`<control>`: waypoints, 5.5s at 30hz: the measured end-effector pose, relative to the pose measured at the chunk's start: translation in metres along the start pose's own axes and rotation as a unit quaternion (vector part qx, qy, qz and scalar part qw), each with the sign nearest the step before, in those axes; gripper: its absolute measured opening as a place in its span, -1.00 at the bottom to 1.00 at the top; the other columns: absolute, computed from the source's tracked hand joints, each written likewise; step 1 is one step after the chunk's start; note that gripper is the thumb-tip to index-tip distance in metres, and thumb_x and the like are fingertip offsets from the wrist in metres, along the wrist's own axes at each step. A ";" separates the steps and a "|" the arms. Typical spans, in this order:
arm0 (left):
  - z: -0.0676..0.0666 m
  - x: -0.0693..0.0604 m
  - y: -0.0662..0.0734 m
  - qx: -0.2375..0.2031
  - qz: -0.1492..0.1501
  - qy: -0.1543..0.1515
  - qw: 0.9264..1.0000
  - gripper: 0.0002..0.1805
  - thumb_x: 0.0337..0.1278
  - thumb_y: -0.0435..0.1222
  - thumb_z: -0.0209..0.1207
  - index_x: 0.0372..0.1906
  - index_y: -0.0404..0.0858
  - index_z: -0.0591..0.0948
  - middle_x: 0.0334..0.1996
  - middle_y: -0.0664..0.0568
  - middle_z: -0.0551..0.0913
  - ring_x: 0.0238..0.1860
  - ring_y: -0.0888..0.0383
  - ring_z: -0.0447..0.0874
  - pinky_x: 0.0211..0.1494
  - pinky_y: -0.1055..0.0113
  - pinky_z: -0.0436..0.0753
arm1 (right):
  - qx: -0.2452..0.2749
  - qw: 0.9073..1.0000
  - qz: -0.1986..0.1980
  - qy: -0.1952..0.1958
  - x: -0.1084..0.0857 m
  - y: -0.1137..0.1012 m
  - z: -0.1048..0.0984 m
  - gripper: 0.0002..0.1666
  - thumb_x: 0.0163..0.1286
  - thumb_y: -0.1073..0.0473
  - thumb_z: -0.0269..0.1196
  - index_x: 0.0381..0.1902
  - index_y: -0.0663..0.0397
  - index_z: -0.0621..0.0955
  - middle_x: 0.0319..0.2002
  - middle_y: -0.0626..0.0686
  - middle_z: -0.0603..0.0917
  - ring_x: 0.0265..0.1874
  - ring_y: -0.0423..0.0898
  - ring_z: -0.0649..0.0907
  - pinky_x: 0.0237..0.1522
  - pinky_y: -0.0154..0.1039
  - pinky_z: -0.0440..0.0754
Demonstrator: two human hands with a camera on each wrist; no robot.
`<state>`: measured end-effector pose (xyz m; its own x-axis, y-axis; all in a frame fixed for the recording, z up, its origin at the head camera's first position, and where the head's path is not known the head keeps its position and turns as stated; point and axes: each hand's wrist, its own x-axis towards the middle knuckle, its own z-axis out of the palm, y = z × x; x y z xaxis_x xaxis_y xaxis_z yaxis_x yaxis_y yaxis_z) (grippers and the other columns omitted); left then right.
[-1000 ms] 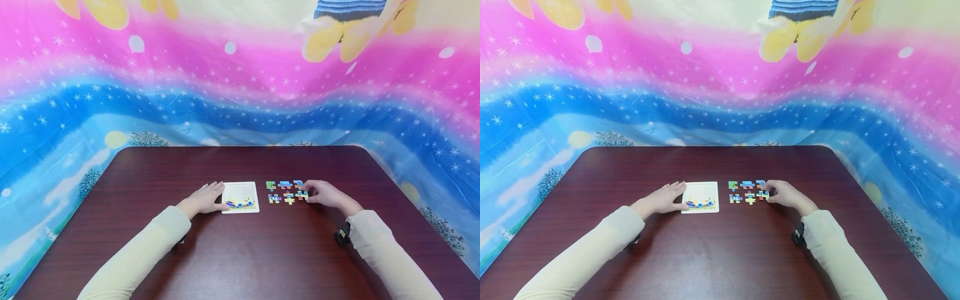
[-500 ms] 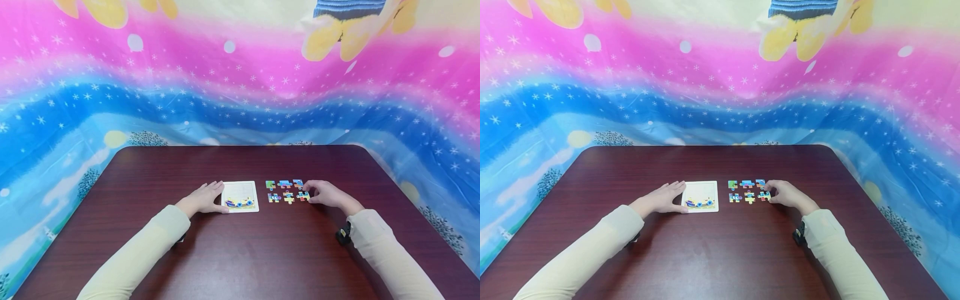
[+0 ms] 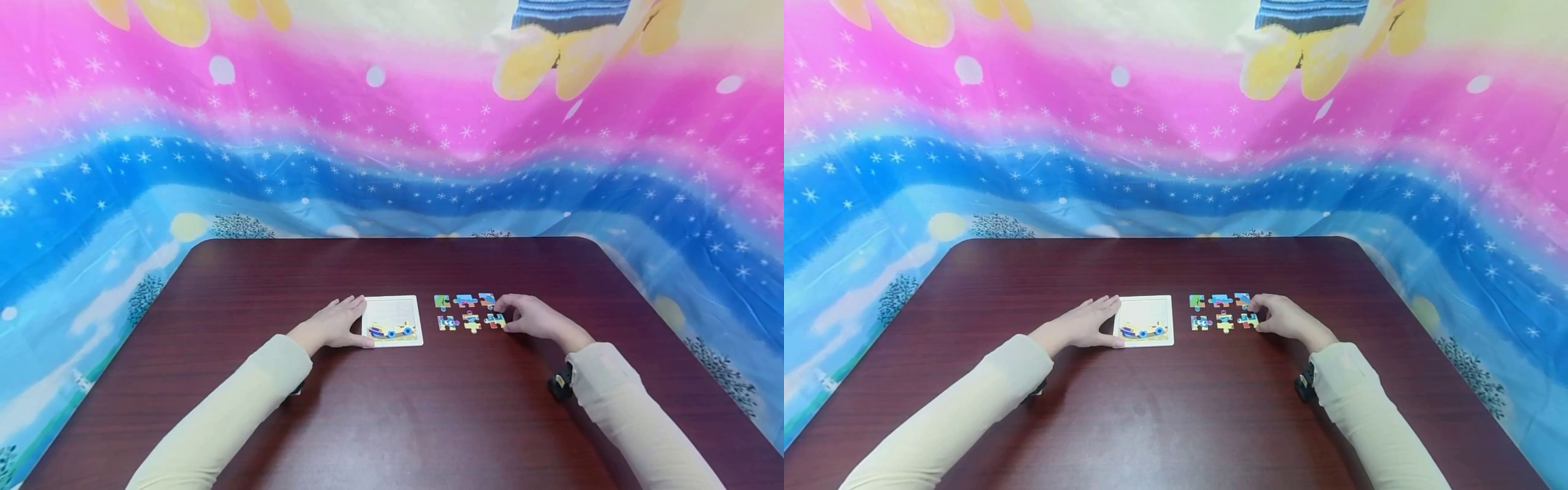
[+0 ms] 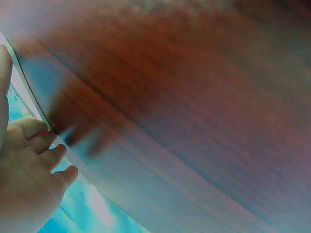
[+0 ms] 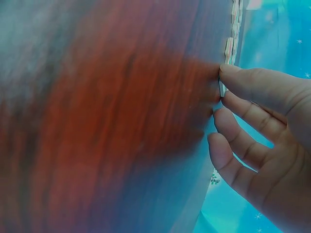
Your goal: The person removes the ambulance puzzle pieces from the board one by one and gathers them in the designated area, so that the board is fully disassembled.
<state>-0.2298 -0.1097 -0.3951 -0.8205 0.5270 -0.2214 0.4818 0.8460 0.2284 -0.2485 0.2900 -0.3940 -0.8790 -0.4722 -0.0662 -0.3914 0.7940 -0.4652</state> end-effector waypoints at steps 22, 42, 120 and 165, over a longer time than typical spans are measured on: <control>0.002 0.002 -0.001 0.012 -0.008 0.004 1.000 0.02 0.01 0.24 0.10 0.39 -0.37 0.11 0.39 -0.14 0.04 0.39 -0.05 -0.07 0.37 0.05 -0.03 | 0.050 0.998 -0.020 0.009 0.019 -0.027 0.003 -0.62 0.14 0.29 0.33 -0.06 0.23 0.52 -0.18 0.15 0.56 -0.59 -0.10 0.54 -0.57 -0.23 0.52; 0.004 0.003 -0.002 0.049 -0.006 0.010 0.999 0.04 0.00 0.28 0.07 0.39 -0.37 0.10 0.38 -0.14 0.07 0.38 -0.05 -0.04 0.36 0.04 0.00 | 0.038 0.995 -0.095 -0.021 0.066 -0.102 0.031 -0.59 0.14 0.21 0.35 -0.03 0.15 0.55 -0.23 0.04 0.59 -0.38 -0.15 0.56 -0.31 -0.25 0.54; 0.006 0.003 -0.003 0.049 -0.002 0.019 0.999 0.02 -0.01 0.27 0.08 0.38 -0.36 0.14 0.37 -0.14 0.10 0.38 -0.04 -0.02 0.36 0.06 0.02 | -0.032 0.986 -0.146 -0.078 0.104 -0.174 0.077 -0.80 0.17 0.39 0.25 -0.24 0.13 0.54 -0.42 -0.06 0.55 -0.43 -0.18 0.50 -0.30 -0.29 0.49; 0.006 0.003 -0.002 0.048 -0.006 0.016 0.999 0.02 0.01 0.27 0.08 0.38 -0.37 0.12 0.38 -0.15 0.07 0.38 -0.05 -0.04 0.36 0.06 0.00 | -0.013 0.991 -0.134 0.003 0.041 -0.091 0.033 -0.81 0.14 0.37 0.30 -0.26 0.11 0.57 -0.47 -0.15 0.53 -0.45 -0.23 0.51 -0.38 -0.29 0.52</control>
<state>-0.2312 -0.1092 -0.4018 -0.8348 0.5160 -0.1918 0.4986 0.8564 0.1339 -0.2396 0.1855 -0.3838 -0.7441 -0.6652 0.0617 -0.6176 0.6496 -0.4433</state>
